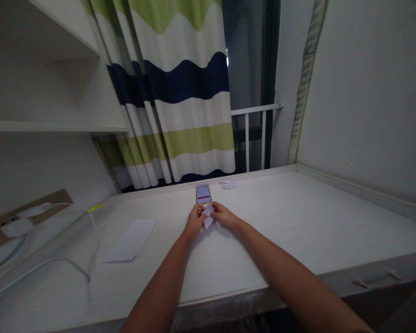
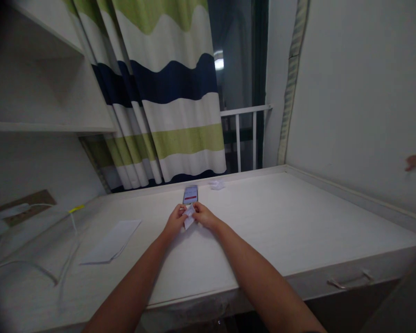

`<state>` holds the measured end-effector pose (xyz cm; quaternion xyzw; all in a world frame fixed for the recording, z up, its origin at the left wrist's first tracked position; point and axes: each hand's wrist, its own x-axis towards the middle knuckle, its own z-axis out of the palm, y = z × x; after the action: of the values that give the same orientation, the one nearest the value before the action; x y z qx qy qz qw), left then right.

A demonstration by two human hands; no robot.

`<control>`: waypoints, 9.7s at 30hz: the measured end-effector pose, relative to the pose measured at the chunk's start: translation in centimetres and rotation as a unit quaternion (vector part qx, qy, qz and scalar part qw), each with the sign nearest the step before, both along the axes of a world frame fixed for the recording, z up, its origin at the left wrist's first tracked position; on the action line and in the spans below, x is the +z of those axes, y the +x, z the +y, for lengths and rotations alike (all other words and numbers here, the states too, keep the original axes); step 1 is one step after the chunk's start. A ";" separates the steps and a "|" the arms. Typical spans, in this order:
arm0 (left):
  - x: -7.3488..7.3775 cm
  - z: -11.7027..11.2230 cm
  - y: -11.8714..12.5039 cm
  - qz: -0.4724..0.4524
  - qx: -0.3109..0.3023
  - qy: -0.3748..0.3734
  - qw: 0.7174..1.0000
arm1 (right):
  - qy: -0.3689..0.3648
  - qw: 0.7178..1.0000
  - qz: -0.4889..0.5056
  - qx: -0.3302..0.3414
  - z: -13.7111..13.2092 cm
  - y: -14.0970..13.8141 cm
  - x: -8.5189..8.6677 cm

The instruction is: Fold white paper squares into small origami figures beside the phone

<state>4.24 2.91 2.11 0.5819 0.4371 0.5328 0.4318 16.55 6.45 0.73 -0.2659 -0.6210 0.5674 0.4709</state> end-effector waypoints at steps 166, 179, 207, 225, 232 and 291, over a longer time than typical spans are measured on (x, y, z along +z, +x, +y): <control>-1.3 14.2 10.2 0.138 0.136 -0.051 0.980 | -0.023 0.916 -0.164 -0.365 11.7 11.2 -0.6; -1.7 13.7 9.7 0.180 0.203 0.013 0.962 | 0.039 0.870 -0.198 -0.450 11.1 11.4 -0.8; -0.7 -0.4 -2.7 0.127 0.260 0.050 0.956 | 0.065 0.917 -0.200 -0.339 -0.2 0.9 -0.6; 0.4 -4.8 -16.0 0.551 0.395 -0.027 0.734 | 0.133 0.934 -0.248 -0.221 -0.1 -8.9 -0.3; -0.1 -4.8 -16.7 0.534 0.363 -0.065 0.761 | 0.138 0.940 -0.232 -0.209 -0.2 -8.5 -0.7; 1.2 -5.0 -13.8 0.212 0.386 0.132 0.888 | -0.032 0.995 -0.013 0.089 -3.0 -10.0 1.2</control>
<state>-9.55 -2.10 3.30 0.5180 0.6340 0.5741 0.0085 6.53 3.48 1.89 -0.2321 -0.6295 0.6232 0.4018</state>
